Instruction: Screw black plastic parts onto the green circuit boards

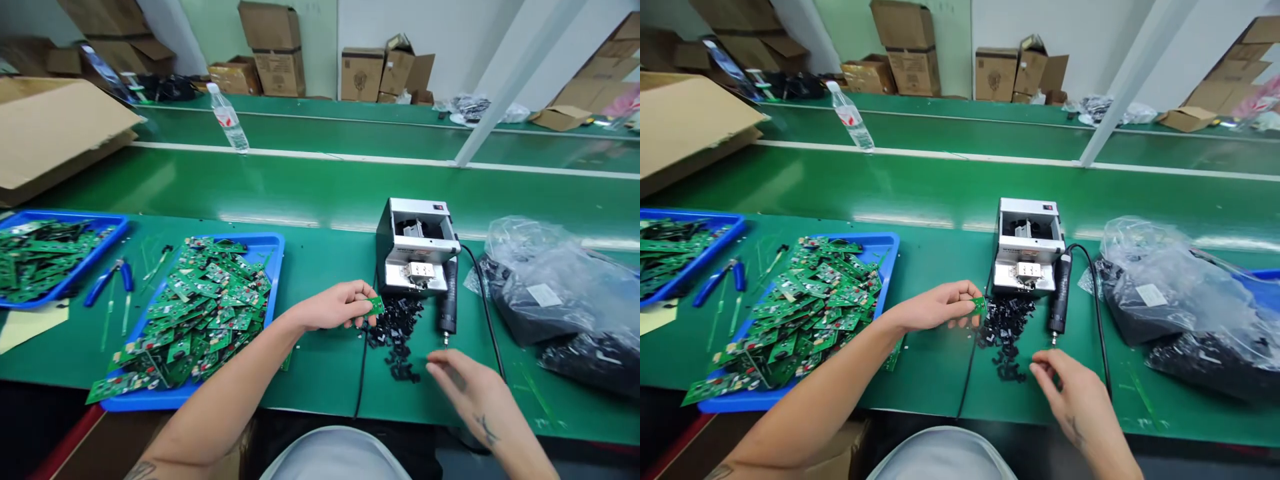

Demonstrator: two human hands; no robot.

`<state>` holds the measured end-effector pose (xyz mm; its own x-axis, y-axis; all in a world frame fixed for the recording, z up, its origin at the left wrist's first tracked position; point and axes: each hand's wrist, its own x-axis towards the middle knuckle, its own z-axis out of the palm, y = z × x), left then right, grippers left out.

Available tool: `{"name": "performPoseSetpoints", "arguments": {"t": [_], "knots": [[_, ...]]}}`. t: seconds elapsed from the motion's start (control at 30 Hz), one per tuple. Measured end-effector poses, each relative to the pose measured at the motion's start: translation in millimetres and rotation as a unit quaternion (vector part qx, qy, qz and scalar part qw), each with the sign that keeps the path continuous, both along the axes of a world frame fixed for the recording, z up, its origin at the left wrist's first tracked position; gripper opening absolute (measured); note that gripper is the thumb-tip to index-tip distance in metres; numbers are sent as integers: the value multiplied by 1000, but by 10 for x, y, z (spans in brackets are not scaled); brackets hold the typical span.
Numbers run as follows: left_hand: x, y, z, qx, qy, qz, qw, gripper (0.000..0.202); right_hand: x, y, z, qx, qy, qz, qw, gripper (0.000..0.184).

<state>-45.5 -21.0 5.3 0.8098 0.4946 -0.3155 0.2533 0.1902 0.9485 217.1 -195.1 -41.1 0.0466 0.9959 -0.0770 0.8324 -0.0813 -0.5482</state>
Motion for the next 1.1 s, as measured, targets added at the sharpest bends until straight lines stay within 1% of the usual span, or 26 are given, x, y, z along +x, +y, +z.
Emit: {"name": "performPoseSetpoints", "arguments": {"t": [0.03, 0.1, 0.17, 0.23, 0.33, 0.47, 0.53, 0.63, 0.77, 0.9, 1.1], "knots": [[19, -28, -3, 2, 6, -16, 1000, 28, -71, -98, -50, -4, -2, 0, 1000, 25], [59, -79, -31, -1, 5, -39, 999, 26, -183, -248, -140, 18, -16, -10, 1000, 25], [95, -123, -73, -12, 1, -55, 998, 26, -268, -329, -197, 59, -35, -24, 997, 25], [123, -159, -114, -20, 2, -67, 998, 28, -344, -349, -212, 101, -44, -38, 993, 24], [145, -200, -164, -22, 4, -74, 997, 30, -453, -313, -194, 148, -43, -49, 987, 20], [158, -227, -222, -20, 10, -81, 996, 30, -547, -254, -200, 160, -77, -36, 984, 17], [165, -230, -253, -23, 13, -79, 996, 31, -547, -238, -214, 160, -80, -27, 983, 17], [178, -232, -287, -47, 15, -77, 996, 35, -491, -212, -197, 165, -50, -9, 985, 16], [195, -242, -286, -101, 23, -75, 992, 40, -415, -121, -88, 199, -1, 37, 979, 12], [202, -258, -270, -149, 11, -70, 986, 43, -426, 23, 23, 246, 29, 96, 964, 20], [225, -284, -301, -191, -8, -67, 979, 42, -522, 144, 40, 287, 53, 115, 949, 29]]}}
